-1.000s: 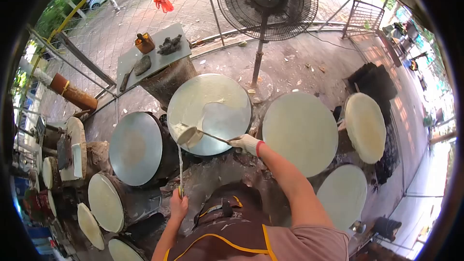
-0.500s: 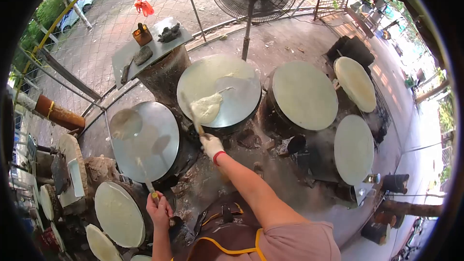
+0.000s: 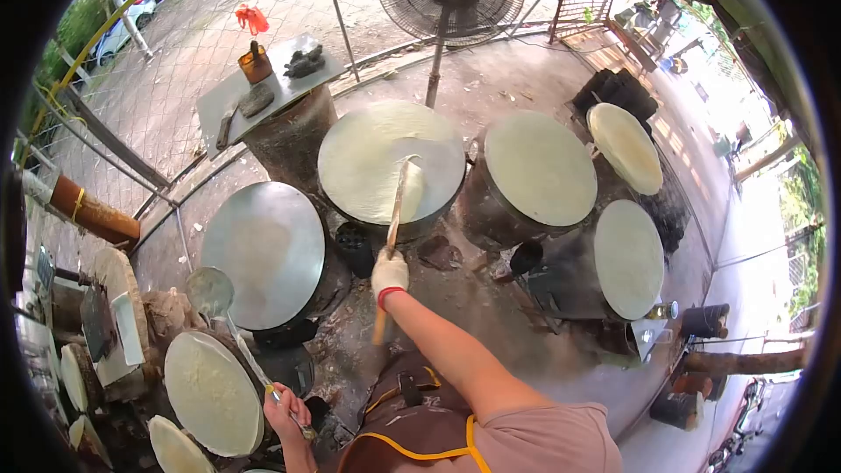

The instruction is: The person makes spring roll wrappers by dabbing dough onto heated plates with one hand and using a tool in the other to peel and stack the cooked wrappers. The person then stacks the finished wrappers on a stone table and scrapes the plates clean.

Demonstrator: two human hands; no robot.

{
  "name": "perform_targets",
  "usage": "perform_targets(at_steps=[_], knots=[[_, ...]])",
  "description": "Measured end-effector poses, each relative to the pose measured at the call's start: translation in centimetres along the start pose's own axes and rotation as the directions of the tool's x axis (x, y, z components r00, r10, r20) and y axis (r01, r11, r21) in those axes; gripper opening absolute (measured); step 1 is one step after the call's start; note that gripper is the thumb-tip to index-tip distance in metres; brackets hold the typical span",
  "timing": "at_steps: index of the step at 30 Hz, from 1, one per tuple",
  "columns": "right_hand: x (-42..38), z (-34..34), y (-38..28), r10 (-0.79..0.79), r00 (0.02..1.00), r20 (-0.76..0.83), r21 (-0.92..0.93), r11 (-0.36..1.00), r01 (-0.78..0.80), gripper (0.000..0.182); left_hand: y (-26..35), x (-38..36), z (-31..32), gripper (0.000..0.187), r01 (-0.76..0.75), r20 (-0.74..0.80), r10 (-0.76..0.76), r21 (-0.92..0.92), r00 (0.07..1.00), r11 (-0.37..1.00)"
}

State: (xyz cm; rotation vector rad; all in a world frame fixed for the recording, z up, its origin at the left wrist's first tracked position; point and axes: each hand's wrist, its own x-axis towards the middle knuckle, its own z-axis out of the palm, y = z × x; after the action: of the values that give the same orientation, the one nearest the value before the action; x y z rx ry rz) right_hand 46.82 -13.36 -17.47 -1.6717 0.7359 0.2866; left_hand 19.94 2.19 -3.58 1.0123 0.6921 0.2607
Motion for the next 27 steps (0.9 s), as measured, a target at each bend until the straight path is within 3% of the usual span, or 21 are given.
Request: perform_targets(at_steps=[1,2,3,5,6,7,9,10,11,12,13,14,18,21,23,24,27], knots=[[-1.2,0.2,-0.9,0.025,1.0,-0.018,0.079,0.997,-0.023,0.042,0.0,0.0,0.4,0.008,0.005,-0.009,-0.005,0.003,1.0,1.0],[0.4,1.0,1.4,-0.066,0.997,-0.045,-0.169,0.984,0.058,0.042,0.0,-0.1,1.0,0.008,0.012,-0.018,-0.012,0.009,1.0,1.0],[1.7,0.8,3.7,-0.158,0.982,0.105,-0.211,0.961,0.178,0.044,-0.1,-0.2,1.5,0.009,0.02,-0.026,-0.02,0.018,0.999,1.0],[3.1,-3.3,5.3,-0.433,0.882,0.184,-0.465,0.753,0.466,0.038,-0.6,-0.3,2.0,0.011,0.018,0.03,-0.019,0.018,0.999,1.0],[4.1,-5.2,4.8,-0.355,0.926,0.126,-0.447,0.814,0.372,0.041,-0.9,-0.3,2.4,0.013,0.012,0.055,-0.012,0.012,0.998,1.0],[5.1,-6.9,4.1,-0.272,0.954,0.129,-0.308,0.903,0.299,0.035,-1.2,-0.3,3.1,0.014,0.003,0.066,-0.004,0.011,0.998,1.0],[9.2,-7.8,5.1,-0.271,0.957,0.108,-0.195,0.938,0.287,0.027,-1.9,-0.9,4.3,0.017,-0.007,0.082,0.006,0.018,0.997,1.0],[7.7,-8.3,2.8,-0.224,0.966,0.128,-0.02,0.973,0.228,0.021,-2.2,-1.1,5.1,0.018,-0.001,0.099,0.0,0.014,0.995,1.0],[5.7,-9.6,0.6,-0.038,0.967,0.252,-0.004,0.999,0.04,0.037,-2.5,-1.1,6.0,0.019,0.002,0.117,-0.003,0.008,0.993,1.0],[6.0,-10.3,1.9,-0.235,0.92,0.313,-0.176,0.938,0.299,0.037,-2.9,-1.1,7.1,0.02,0.004,0.134,-0.004,0.0,0.991,1.0],[6.2,-11.1,4.2,-0.397,0.823,0.405,-0.32,0.782,0.535,0.037,-3.4,-1.2,8.1,0.021,0.019,0.142,-0.016,-0.015,0.99,1.0],[6.9,-12.7,5.6,-0.234,0.802,0.55,-0.275,0.856,0.438,0.03,-3.9,-1.3,9.1,0.023,0.034,0.148,-0.029,-0.029,0.989,0.999],[11.6,-18.5,2.6,-0.242,0.894,0.377,-0.159,0.934,0.32,0.034,-6.1,-1.7,14.3,0.024,0.05,0.147,-0.041,-0.062,0.988,0.997],[12.5,-21.2,-2.4,-0.321,0.855,0.406,-0.378,0.793,0.478,0.037,-6.8,-2.3,19.1,0.021,0.054,0.107,-0.049,-0.052,0.993,0.997],[12.3,-23.1,-0.9,-0.369,0.774,0.515,-0.374,0.715,0.59,0.036,-7.1,-2.6,21.7,0.02,0.039,0.115,-0.035,-0.036,0.993,0.999],[12.7,-24.4,-1.1,-0.324,0.752,0.574,-0.408,0.683,0.606,0.033,-7.3,-2.7,22.9,0.019,0.031,0.122,-0.027,-0.032,0.992,0.999],[17.4,-24.3,-5.6,-0.319,0.808,0.495,-0.468,0.686,0.557,0.032,-8.3,-3.0,25.5,0.019,0.017,0.164,-0.004,-0.08,0.986,0.997]])
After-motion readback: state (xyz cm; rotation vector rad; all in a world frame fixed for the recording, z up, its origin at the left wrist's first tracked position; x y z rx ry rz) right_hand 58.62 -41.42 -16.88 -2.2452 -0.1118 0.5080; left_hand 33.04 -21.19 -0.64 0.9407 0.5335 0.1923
